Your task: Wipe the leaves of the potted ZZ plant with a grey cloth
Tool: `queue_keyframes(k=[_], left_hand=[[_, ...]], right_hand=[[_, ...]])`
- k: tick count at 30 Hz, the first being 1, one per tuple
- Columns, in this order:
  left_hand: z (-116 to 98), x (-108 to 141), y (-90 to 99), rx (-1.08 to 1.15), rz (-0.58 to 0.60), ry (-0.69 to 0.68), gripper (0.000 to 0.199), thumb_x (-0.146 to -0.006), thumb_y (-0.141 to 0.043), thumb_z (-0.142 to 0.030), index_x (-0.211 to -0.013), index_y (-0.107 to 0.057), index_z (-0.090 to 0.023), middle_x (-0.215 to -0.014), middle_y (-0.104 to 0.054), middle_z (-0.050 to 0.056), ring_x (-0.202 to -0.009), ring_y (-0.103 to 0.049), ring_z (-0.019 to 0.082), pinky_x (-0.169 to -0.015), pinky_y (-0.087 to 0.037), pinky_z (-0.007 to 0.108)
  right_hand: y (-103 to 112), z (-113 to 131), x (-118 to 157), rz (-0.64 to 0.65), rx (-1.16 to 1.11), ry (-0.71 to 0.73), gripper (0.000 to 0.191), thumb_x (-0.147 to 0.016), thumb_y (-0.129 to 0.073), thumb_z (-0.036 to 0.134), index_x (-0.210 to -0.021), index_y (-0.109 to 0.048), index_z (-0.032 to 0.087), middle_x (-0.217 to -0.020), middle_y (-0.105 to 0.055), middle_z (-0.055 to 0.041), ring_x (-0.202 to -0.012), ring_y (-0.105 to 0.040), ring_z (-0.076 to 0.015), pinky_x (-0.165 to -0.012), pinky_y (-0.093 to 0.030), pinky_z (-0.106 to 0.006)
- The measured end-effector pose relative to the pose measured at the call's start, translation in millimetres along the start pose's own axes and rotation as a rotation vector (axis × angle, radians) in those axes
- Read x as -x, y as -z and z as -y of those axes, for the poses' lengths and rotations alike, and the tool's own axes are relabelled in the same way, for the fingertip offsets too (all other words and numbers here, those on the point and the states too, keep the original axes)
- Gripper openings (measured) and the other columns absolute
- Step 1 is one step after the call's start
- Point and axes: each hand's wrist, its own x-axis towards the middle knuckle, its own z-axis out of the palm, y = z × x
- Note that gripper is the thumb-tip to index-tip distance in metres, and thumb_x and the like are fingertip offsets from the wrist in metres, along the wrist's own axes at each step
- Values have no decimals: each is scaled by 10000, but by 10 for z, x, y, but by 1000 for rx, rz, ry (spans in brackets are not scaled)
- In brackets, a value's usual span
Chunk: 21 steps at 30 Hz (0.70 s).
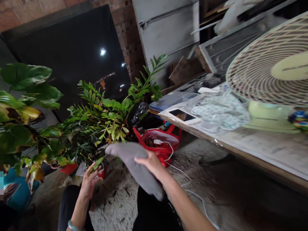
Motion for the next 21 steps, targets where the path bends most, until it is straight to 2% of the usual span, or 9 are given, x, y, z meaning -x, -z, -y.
queue_keyframes(k=[2, 4, 7, 9, 11, 13, 16, 18, 21], left_hand=[[-26, 41, -66, 4, 10, -7, 721, -596, -925, -300, -1260, -675, -172, -1159, -750, 160, -806, -721, 200, -668, -583, 300], [-58, 77, -132, 0, 4, -24, 734, -591, -925, -297, -1270, -669, -182, -1172, -743, 152, -808, -721, 197, -666, -583, 296], [-74, 90, -147, -41, -30, -49, 790, -580, -926, -315, -1310, -649, -196, -1186, -732, 146, -852, -727, 220, -668, -581, 299], [-53, 77, -67, -90, -79, -87, 809, -579, -914, -330, -1329, -639, -207, -1152, -740, 133, -909, -730, 254, -691, -578, 315], [-13, 77, 75, -130, -151, -162, 754, -588, -884, -342, -1299, -663, -221, -1114, -752, 115, -1014, -716, 301, -779, -577, 351], [29, 123, 229, -139, -255, -192, 671, -608, -846, -340, -1252, -691, -233, -1100, -758, 112, -1087, -695, 335, -853, -566, 387], [50, 316, 337, -79, -384, -47, 647, -627, -839, -344, -1244, -683, -221, -1127, -756, 149, -1040, -711, 344, -821, -569, 414], [15, 511, 279, -12, -316, 14, 680, -639, -860, -411, -1258, -675, -200, -1181, -744, 177, -1040, -714, 339, -820, -569, 415], [-92, 827, 68, 65, -24, -34, 766, -613, -885, -533, -1264, -693, -178, -1290, -711, 180, -1192, -657, 371, -940, -546, 429]], right_hand=[[-107, 251, -181, -105, -35, 60, 250, -666, -787, 229, -905, -741, 169, -785, -803, -92, -709, -756, -260, -712, -608, -371], [-400, 375, -320, -152, -67, 110, 249, -735, -724, 273, -964, -712, 174, -817, -804, -73, -765, -755, -246, -763, -604, -367], [-885, 232, -253, -9, 83, 94, 187, -701, -739, 231, -876, -726, 166, -737, -780, -42, -745, -729, -246, -786, -584, -376], [-1039, -3, -18, 129, 173, 56, 228, -570, -806, 137, -792, -757, 162, -687, -767, -32, -701, -706, -257, -783, -574, -392], [-1014, -235, 279, 267, 259, 35, 322, -488, -813, 72, -791, -789, 180, -727, -783, -26, -731, -700, -268, -816, -563, -400], [-888, -389, 546, 385, 298, 16, 341, -513, -800, 107, -841, -803, 203, -803, -800, -26, -807, -706, -279, -865, -544, -403], [-747, -460, 797, 422, 219, -40, 283, -566, -786, 232, -848, -787, 203, -802, -793, -31, -809, -706, -281, -853, -537, -404], [-778, -459, 892, 362, 129, -91, 281, -573, -808, 319, -824, -770, 197, -759, -777, -32, -750, -699, -267, -788, -543, -389], [-967, -481, 1029, 323, 43, -157, 370, -589, -841, 454, -825, -751, 183, -722, -760, -43, -707, -699, -261, -722, -552, -377]])
